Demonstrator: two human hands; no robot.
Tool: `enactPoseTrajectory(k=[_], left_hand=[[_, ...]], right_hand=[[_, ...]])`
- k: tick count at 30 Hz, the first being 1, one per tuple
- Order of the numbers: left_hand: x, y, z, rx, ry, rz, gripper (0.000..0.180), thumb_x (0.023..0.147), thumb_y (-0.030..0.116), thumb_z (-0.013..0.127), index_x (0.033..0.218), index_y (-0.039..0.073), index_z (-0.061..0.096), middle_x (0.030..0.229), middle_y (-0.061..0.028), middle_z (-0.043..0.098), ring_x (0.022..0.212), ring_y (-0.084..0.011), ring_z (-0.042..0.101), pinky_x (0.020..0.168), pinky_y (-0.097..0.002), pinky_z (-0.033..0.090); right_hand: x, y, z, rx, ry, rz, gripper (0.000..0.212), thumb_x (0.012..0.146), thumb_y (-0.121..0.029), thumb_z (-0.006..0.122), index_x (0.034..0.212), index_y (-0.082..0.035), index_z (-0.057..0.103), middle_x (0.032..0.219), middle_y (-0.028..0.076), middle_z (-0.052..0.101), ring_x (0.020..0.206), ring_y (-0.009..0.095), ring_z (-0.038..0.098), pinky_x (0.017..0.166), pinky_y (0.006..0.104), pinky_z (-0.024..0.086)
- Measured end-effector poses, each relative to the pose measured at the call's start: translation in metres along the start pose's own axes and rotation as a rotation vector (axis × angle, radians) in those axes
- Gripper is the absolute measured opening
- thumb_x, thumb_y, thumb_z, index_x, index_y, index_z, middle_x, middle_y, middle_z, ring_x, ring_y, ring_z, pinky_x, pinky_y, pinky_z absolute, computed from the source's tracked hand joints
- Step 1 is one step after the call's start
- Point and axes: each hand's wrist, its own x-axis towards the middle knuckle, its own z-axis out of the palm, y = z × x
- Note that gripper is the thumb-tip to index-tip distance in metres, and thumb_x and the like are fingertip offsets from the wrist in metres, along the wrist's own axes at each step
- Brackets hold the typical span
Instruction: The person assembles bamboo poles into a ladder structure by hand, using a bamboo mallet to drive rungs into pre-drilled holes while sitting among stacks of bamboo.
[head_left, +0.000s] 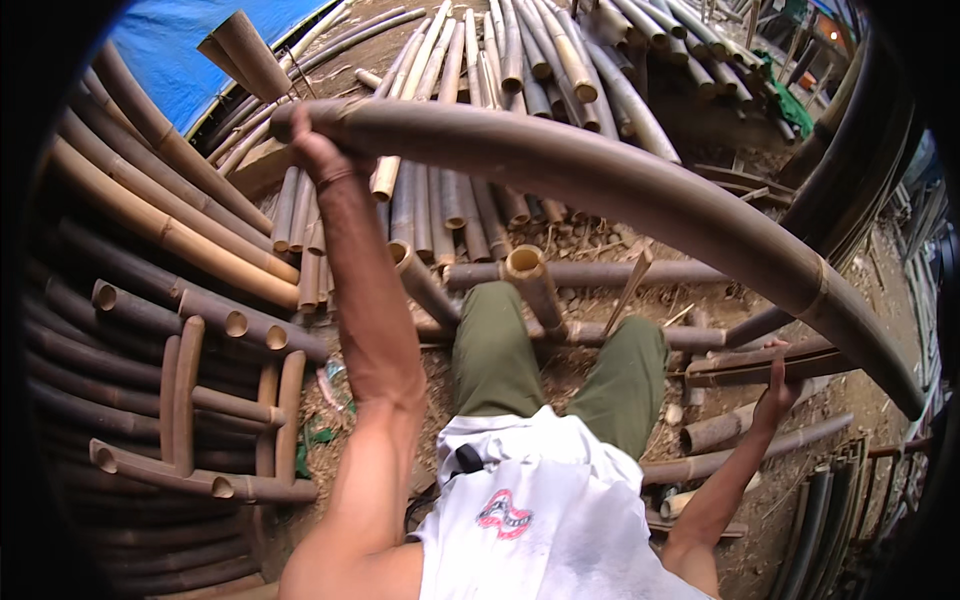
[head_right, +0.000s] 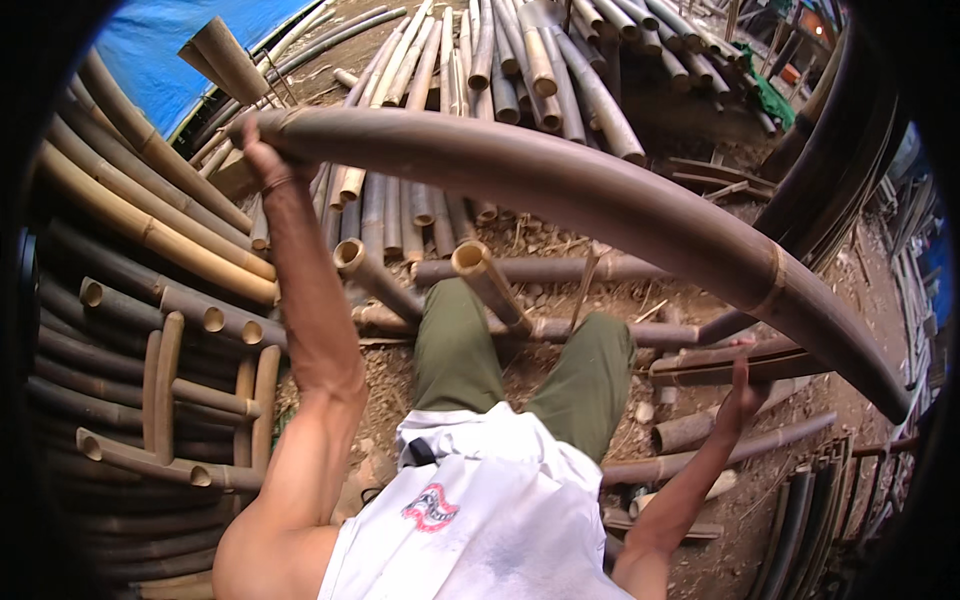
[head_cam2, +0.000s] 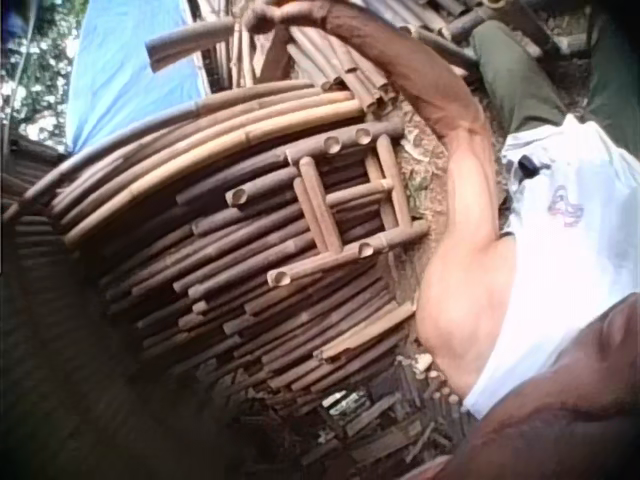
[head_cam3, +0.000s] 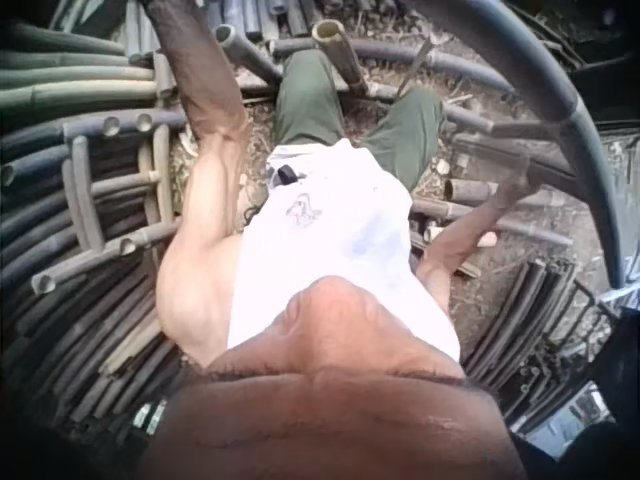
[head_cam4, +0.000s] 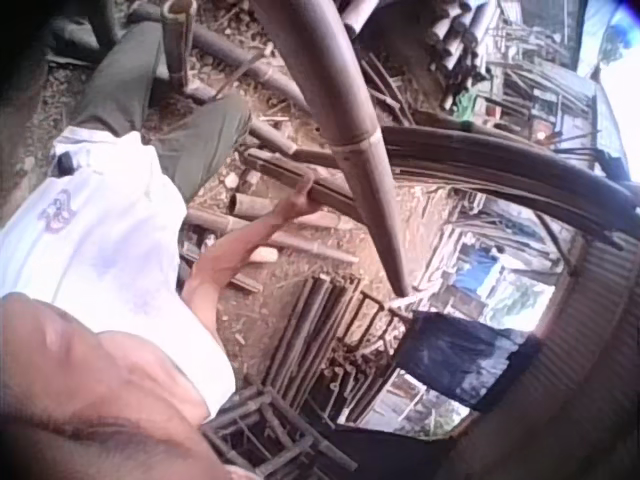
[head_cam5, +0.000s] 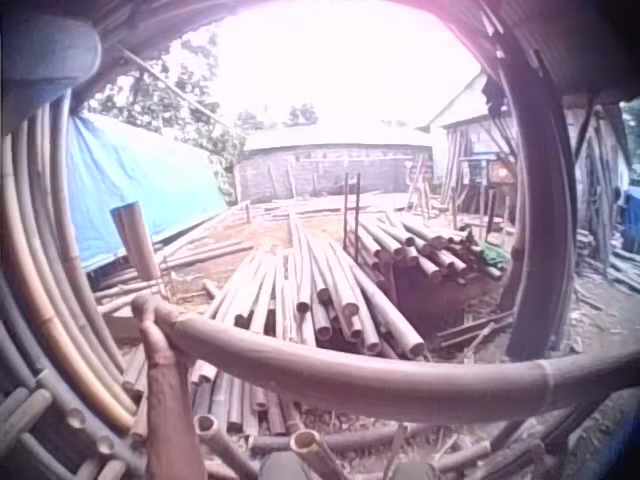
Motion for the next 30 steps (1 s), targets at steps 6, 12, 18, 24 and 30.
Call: enactPoseTrajectory(k=[6,12,18,24,30], left_hand=[[-0.037,-0.023,0.021,-0.248,-0.492,-0.166,0.058,0.080,0.047,0.068,0.114,0.002,0.054,0.108,-0.0143,0.061,0.101,-0.0304,0.060,0.096,-0.0484,0.046],[-0.042,-0.070,0.036,-0.206,-0.258,-0.060,0.051,0.078,0.044,0.060,0.104,0.000,0.056,0.097,-0.0143,0.063,0.092,-0.0299,0.061,0.090,-0.0463,0.048],[0.017,-0.089,0.004,0.077,-0.134,-0.131,0.052,0.080,0.045,0.056,0.104,-0.001,0.059,0.097,-0.0176,0.065,0.091,-0.0340,0.064,0.086,-0.0481,0.052],[0.011,-0.093,-0.003,0.064,0.011,-0.128,0.051,0.080,0.038,0.058,0.113,-0.001,0.057,0.105,-0.0175,0.064,0.098,-0.0344,0.063,0.095,-0.0492,0.048],[-0.009,-0.083,0.017,0.120,-0.030,-0.138,0.048,0.081,0.038,0.058,0.106,-0.003,0.059,0.102,-0.0178,0.065,0.099,-0.0331,0.062,0.094,-0.0494,0.047]], right_hand=[[-0.017,-0.054,-0.031,-0.050,0.100,0.247,0.033,0.083,-0.020,0.070,0.109,-0.002,0.058,0.086,0.007,0.063,0.075,0.016,0.063,0.070,0.0281,0.052],[-0.001,-0.082,-0.021,-0.167,0.141,0.459,0.045,0.073,-0.026,0.078,0.102,-0.003,0.053,0.073,0.008,0.060,0.055,0.018,0.061,0.050,0.0302,0.053],[-0.013,-0.071,-0.047,-0.081,-0.133,0.707,0.056,0.073,-0.017,0.076,0.117,0.000,0.046,0.078,0.009,0.059,0.055,0.019,0.062,0.048,0.0319,0.054],[-0.037,-0.043,-0.013,-0.011,0.014,0.728,0.062,0.074,-0.018,0.077,0.122,0.002,0.042,0.081,0.008,0.059,0.062,0.018,0.063,0.053,0.0313,0.055],[-0.038,-0.019,-0.089,-0.321,-0.380,0.738,0.056,0.068,-0.017,0.077,0.114,-0.001,0.050,0.091,0.010,0.061,0.071,0.017,0.062,0.066,0.0324,0.053]])
